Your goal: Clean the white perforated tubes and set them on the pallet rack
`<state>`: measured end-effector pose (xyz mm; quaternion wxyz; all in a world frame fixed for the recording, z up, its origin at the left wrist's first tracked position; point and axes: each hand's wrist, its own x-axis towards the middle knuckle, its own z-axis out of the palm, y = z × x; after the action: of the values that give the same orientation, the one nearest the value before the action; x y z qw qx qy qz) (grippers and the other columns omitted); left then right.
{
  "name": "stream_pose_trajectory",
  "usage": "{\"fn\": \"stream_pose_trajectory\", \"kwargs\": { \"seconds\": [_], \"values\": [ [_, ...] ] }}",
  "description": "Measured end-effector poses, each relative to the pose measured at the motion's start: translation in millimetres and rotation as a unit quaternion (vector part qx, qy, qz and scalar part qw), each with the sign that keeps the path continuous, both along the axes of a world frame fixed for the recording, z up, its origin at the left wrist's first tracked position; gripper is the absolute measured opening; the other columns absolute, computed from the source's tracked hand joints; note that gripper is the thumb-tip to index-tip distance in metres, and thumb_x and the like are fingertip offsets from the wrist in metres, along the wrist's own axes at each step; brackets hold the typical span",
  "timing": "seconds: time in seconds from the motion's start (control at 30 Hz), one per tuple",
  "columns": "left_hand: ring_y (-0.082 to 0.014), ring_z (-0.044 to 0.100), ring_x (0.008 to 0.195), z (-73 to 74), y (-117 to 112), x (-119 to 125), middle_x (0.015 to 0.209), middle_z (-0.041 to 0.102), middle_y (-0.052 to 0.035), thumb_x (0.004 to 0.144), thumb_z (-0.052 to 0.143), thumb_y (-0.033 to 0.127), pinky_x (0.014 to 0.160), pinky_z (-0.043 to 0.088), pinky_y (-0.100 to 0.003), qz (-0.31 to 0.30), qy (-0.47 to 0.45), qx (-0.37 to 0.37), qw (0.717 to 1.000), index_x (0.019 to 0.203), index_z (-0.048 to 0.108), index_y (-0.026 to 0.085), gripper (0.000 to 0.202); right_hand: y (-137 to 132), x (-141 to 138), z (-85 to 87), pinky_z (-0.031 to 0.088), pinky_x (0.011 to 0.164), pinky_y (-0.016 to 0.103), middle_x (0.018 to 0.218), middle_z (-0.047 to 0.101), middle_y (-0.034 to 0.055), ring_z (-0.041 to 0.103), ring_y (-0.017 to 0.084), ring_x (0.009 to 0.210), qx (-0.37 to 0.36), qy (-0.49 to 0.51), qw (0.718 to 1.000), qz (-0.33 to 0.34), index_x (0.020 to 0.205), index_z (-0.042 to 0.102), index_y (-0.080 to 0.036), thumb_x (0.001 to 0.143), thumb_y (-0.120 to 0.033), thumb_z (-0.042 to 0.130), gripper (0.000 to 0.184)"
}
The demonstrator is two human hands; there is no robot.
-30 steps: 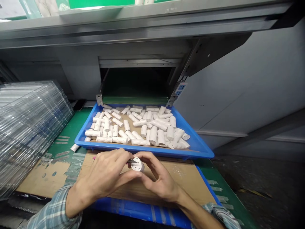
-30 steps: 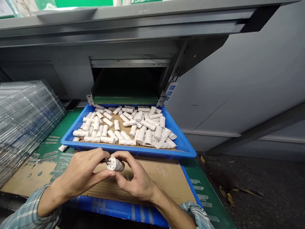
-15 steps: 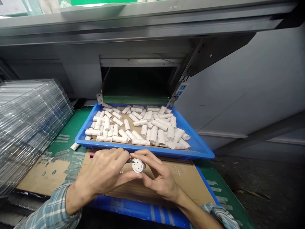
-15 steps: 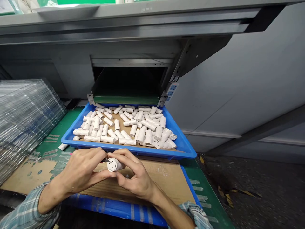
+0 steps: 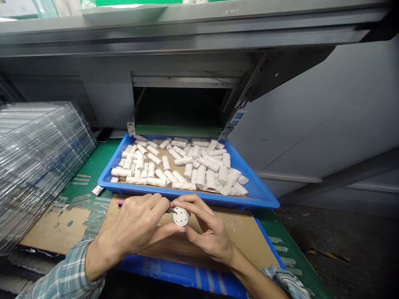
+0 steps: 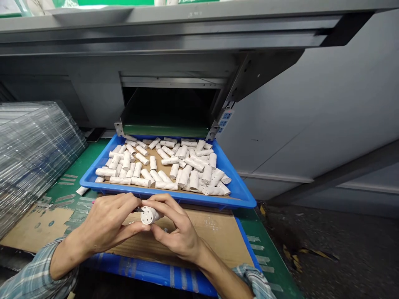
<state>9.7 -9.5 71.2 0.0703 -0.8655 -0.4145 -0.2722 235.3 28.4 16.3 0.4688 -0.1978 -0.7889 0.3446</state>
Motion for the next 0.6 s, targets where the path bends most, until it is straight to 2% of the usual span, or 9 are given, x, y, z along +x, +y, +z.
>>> {"fn": "stream_pose_trajectory", "kwargs": {
  "seconds": [0.17,0.3,0.37,0.43,0.5,0.53,0.6],
  "values": [
    [-0.0171,0.06,0.059,1.2,-2.5,1.0,0.074,0.063,0.0008,0.113,0.042,0.051,0.053,0.033,-0.032,0.001,0.015,0.026,1.0,0.091,0.057,0.02,0.042,0.2,-1.1,-0.9,0.06,0.101,0.039,0.125,0.069,0.011,0.069,0.027,0.117,0.007,0.009,1.0,-0.008,0.142,0.067,-0.03,0.1,-0.019,0.068,0.043],
    [-0.0166,0.062,0.058,4.3,-6.2,3.1,0.073,0.065,0.0013,0.116,0.037,0.042,0.052,0.032,-0.032,-0.004,0.012,0.014,1.0,0.09,0.057,0.02,0.039,0.2,-2.1,-0.8,0.059,0.102,0.038,0.125,0.07,0.0096,0.067,0.025,0.118,0.004,0.025,1.0,-0.007,0.139,0.067,-0.031,0.101,-0.017,0.069,0.041],
    [-0.0169,0.065,0.061,2.7,-7.0,4.9,0.076,0.068,0.0004,0.116,0.038,0.041,0.053,0.037,-0.032,-0.002,-0.008,0.014,1.0,0.099,0.06,0.019,0.036,0.2,-2.3,-1.9,0.058,0.102,0.038,0.124,0.07,0.0091,0.066,0.025,0.118,0.0,0.03,1.0,-0.009,0.137,0.066,-0.03,0.101,-0.017,0.07,0.039],
    [-0.017,0.065,0.063,-2.3,-7.5,7.4,0.078,0.069,-0.0004,0.115,0.044,0.041,0.056,0.042,-0.031,0.0,-0.036,0.043,0.998,0.118,0.062,0.014,0.033,0.2,-2.6,-4.0,0.057,0.102,0.038,0.124,0.069,0.0086,0.066,0.025,0.118,-0.005,0.035,0.999,-0.016,0.137,0.066,-0.03,0.1,-0.017,0.071,0.039],
    [-0.016,0.062,0.059,-9.5,-8.7,10.3,0.073,0.065,0.0012,0.114,0.048,0.031,0.056,0.042,-0.03,-0.016,-0.06,0.081,0.995,0.134,0.059,0.012,0.03,0.0,-3.2,-6.2,0.056,0.102,0.039,0.122,0.068,0.0082,0.065,0.025,0.116,-0.011,0.043,0.999,-0.022,0.136,0.065,-0.031,0.1,-0.017,0.073,0.039],
    [-0.0152,0.058,0.056,-13.1,-9.7,11.8,0.069,0.061,0.0029,0.113,0.048,0.024,0.054,0.04,-0.029,-0.035,-0.074,0.092,0.992,0.137,0.058,0.014,0.028,-0.1,-3.6,-7.0,0.056,0.101,0.039,0.12,0.068,0.008,0.066,0.025,0.115,-0.015,0.048,0.998,-0.023,0.134,0.065,-0.031,0.1,-0.018,0.073,0.038],
    [-0.0142,0.052,0.052,-18.7,-11.9,14.1,0.063,0.056,0.0049,0.112,0.049,0.018,0.051,0.035,-0.03,-0.088,-0.113,0.08,0.987,0.127,0.063,0.018,0.021,-0.3,-4.4,-7.6,0.057,0.098,0.04,0.117,0.068,0.0077,0.066,0.025,0.112,-0.023,0.053,0.998,-0.024,0.131,0.065,-0.03,0.1,-0.02,0.074,0.034]
  ]
}}
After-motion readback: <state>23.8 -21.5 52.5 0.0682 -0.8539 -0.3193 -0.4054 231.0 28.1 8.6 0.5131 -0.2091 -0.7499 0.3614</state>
